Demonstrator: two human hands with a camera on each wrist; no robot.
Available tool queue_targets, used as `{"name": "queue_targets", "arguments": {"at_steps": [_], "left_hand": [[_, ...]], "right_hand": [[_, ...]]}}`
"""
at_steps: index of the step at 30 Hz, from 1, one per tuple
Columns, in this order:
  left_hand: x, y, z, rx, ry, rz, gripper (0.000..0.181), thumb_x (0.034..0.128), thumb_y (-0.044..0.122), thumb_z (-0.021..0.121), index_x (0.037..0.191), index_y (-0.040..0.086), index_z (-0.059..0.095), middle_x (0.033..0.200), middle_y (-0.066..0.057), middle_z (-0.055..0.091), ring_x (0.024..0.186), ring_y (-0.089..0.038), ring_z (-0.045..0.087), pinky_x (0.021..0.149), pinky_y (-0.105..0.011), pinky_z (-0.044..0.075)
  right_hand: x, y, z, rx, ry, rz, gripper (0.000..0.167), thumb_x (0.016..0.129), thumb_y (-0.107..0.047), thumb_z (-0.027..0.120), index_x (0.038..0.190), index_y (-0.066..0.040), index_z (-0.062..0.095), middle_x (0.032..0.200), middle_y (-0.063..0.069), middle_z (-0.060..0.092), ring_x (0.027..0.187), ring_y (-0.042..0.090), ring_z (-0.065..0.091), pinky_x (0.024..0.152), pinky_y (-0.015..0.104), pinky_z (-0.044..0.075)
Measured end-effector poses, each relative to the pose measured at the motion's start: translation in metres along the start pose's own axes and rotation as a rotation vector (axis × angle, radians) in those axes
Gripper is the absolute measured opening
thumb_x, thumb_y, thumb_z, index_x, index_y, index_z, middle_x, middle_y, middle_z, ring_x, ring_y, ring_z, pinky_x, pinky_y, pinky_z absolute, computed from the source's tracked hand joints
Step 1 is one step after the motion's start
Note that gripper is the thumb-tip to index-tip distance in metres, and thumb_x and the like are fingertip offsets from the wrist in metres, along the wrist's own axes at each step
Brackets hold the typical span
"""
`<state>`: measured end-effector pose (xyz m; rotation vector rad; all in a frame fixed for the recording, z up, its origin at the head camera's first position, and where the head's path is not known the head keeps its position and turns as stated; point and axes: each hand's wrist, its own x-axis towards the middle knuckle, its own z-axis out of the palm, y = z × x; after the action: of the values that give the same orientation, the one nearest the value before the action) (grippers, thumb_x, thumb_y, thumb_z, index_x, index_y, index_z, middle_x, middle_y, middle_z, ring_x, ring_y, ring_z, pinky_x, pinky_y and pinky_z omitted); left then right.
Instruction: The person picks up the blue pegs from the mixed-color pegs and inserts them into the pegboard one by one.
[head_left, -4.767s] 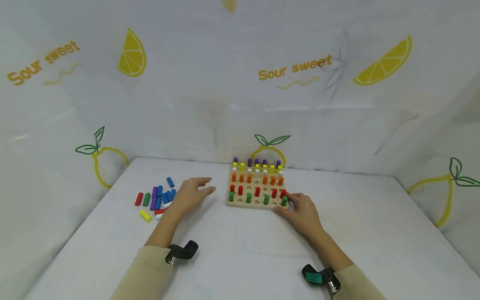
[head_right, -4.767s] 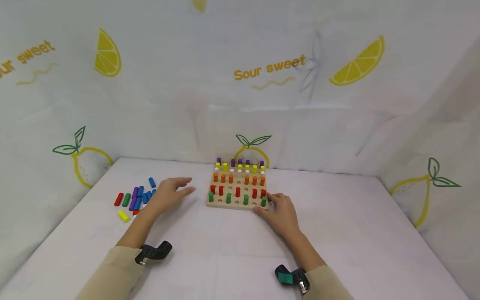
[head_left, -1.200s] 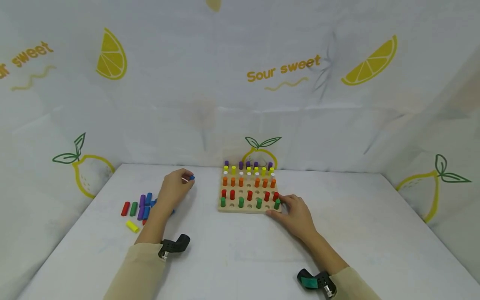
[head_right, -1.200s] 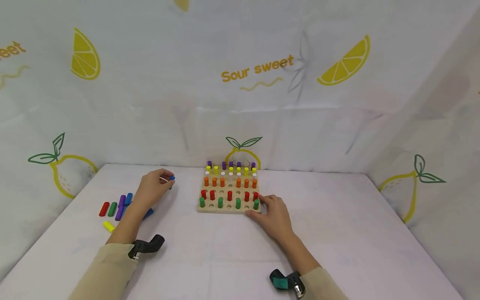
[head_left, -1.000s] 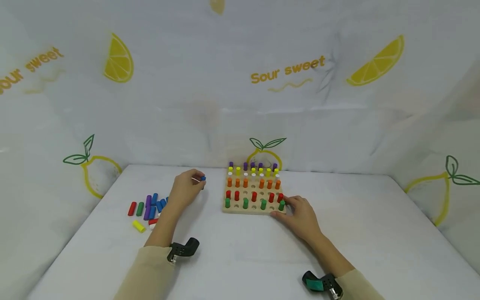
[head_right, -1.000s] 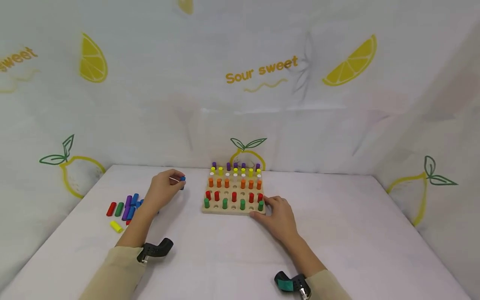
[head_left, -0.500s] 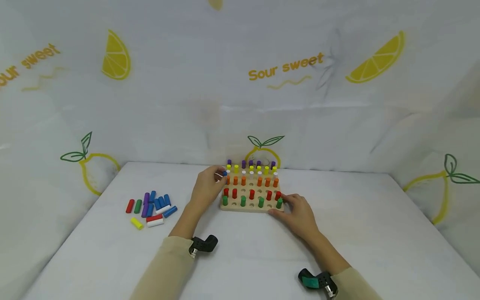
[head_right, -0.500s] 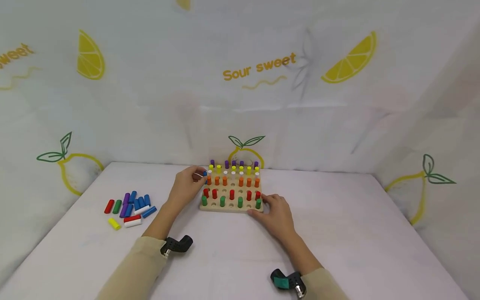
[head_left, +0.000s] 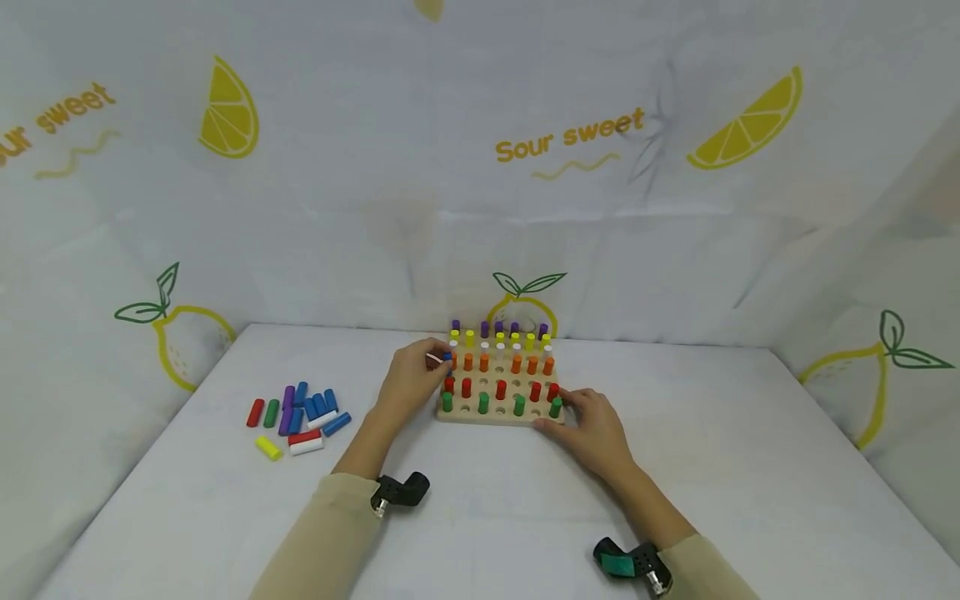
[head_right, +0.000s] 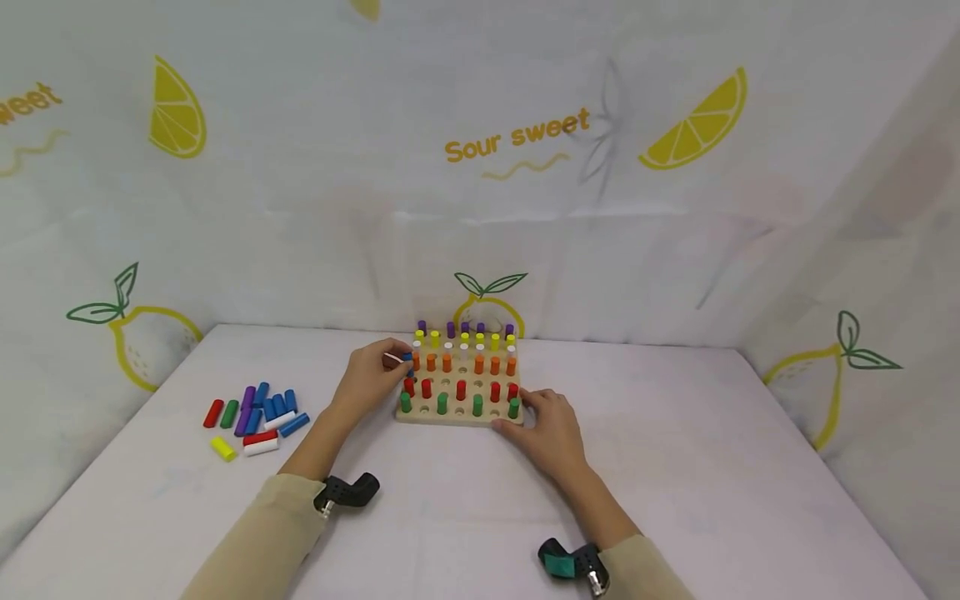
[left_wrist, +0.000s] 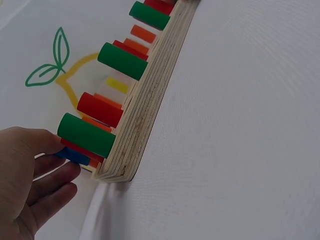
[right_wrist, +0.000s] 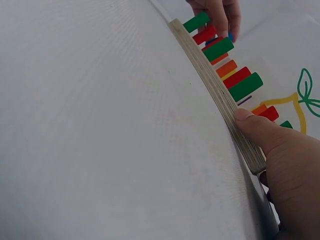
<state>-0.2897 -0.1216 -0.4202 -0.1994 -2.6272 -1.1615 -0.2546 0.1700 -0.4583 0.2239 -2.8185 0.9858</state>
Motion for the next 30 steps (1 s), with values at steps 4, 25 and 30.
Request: {"name": "queue_targets", "arguments": {"at_steps": [4, 25, 30], "left_hand": [[0.000, -0.002, 0.001, -0.017, -0.012, -0.021, 0.019, 0.0950, 0.017, 0.070, 0.113, 0.013, 0.072, 0.105, -0.004, 0.075, 0.091, -0.018, 0.071, 0.080, -0.034, 0.060], [0.000, -0.011, -0.001, -0.025, -0.131, -0.049, 0.017, 0.0927, 0.013, 0.073, 0.109, 0.008, 0.073, 0.105, -0.005, 0.075, 0.099, -0.020, 0.072, 0.091, -0.038, 0.060], [0.000, -0.014, -0.003, -0.020, -0.144, -0.038, 0.017, 0.0926, 0.011, 0.072, 0.109, 0.010, 0.074, 0.107, -0.006, 0.076, 0.100, -0.020, 0.072, 0.091, -0.037, 0.059]], "right_hand": [[0.001, 0.001, 0.001, -0.007, 0.008, -0.014, 0.076, 0.081, -0.052, 0.081, 0.136, -0.003, 0.062, 0.124, 0.016, 0.067, 0.119, 0.032, 0.059, 0.104, 0.052, 0.049], [-0.002, -0.002, -0.002, -0.012, -0.012, 0.007, 0.076, 0.082, -0.052, 0.079, 0.138, -0.003, 0.061, 0.128, 0.018, 0.065, 0.121, 0.034, 0.058, 0.105, 0.053, 0.048], [-0.003, -0.003, -0.002, -0.001, -0.013, 0.001, 0.076, 0.083, -0.051, 0.080, 0.137, -0.002, 0.061, 0.128, 0.018, 0.065, 0.122, 0.034, 0.057, 0.106, 0.053, 0.048]]}}
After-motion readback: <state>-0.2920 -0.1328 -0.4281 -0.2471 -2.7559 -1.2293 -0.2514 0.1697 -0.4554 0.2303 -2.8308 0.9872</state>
